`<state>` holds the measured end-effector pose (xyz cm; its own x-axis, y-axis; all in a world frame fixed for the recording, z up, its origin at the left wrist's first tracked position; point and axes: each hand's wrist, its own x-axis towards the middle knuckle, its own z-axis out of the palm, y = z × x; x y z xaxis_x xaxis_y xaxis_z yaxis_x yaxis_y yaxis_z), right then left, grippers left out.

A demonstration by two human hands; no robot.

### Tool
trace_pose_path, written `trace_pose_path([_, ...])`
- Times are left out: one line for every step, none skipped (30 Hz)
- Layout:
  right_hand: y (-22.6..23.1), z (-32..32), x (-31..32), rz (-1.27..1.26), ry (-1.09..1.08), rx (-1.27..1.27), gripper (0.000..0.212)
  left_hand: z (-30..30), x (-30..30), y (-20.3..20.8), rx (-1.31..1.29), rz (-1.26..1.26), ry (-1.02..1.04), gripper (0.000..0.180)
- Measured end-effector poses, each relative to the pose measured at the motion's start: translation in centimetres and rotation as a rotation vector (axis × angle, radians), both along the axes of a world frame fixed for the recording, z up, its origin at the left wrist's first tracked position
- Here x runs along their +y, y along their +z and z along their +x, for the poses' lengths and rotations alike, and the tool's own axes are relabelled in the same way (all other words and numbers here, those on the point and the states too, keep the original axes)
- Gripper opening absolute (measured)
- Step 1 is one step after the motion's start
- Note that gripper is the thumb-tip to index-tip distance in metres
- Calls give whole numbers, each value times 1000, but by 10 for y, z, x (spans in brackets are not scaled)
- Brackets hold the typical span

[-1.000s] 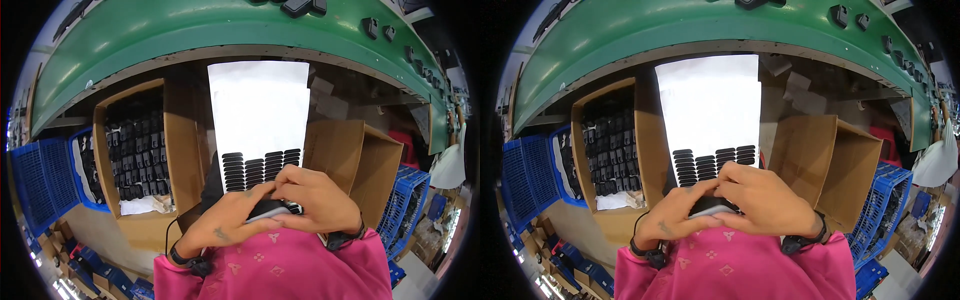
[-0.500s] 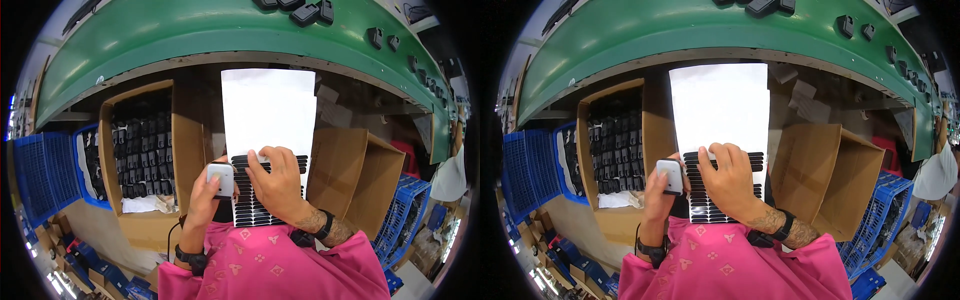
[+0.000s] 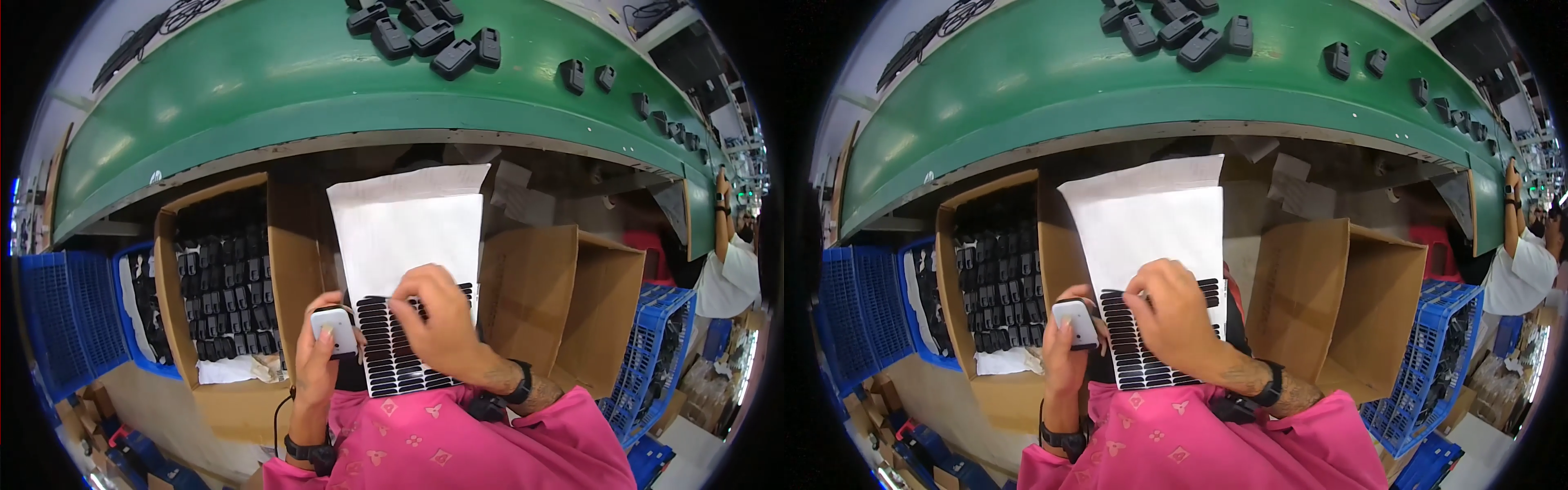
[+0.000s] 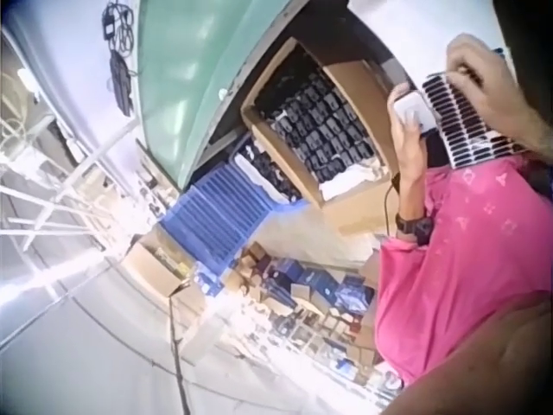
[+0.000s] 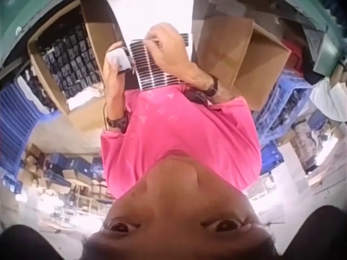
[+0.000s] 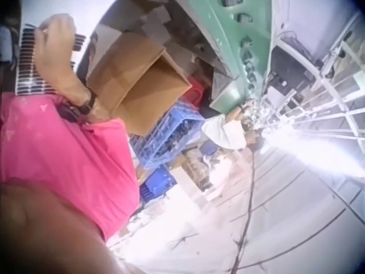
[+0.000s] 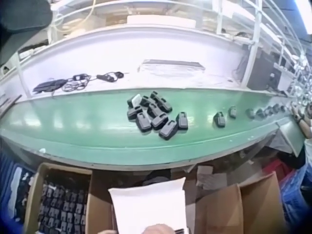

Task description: The person picks up a device from a box, peels a sticker from a sheet, and applies it to the device before placing it on a conveyor belt.

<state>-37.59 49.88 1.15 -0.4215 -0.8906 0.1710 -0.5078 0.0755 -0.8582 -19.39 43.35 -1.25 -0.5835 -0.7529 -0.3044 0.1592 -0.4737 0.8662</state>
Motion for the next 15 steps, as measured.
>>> trace_pose_path([8,-7,2,22,-10,-189,10,-1,1,6,-19,-53,70,56])
trace_pose_path([18,-15,3,97,21,-318,7,-3,3,15,-49,-110,134,53])
trace_pose_path([21,-21,5,164,28,-550,7,-6,5,27,-70,-110,158,53])
trace_pose_path([34,-28,8,195,19,-733,7,-13,7,40,-71,-139,155,51])
trace_pose_path([51,-35,11,222,4,-915,7,-20,8,50,-70,-169,146,50])
trace_pose_path([65,-40,16,209,38,-957,8,-24,7,55,10,-150,52,47])
trace_pose_path([74,-42,19,192,69,-1000,8,-29,9,60,47,-100,0,45])
trace_pose_path([85,-44,20,233,77,-1020,11,-34,10,64,19,-137,-64,45])
trace_pose_path([91,-43,19,237,72,-1024,11,-38,10,66,-6,-174,-132,45])
trace_pose_path([97,-43,18,237,133,-1056,12,-39,8,67,-6,-197,-205,46])
trace_pose_path([101,-43,17,237,191,-1086,14,-40,8,69,-4,-191,-208,46])
trace_pose_path([103,-43,15,252,201,-1047,14,-42,7,70,-11,-278,-264,45])
trace_pose_path([104,-43,16,254,190,-1045,14,-43,7,71,-15,-365,-322,45])
trace_pose_path([104,-43,18,248,182,-1045,13,-45,9,74,-21,-340,-326,46])
trace_pose_path([105,-43,19,243,176,-1047,12,-47,9,76,-19,-335,-329,46])
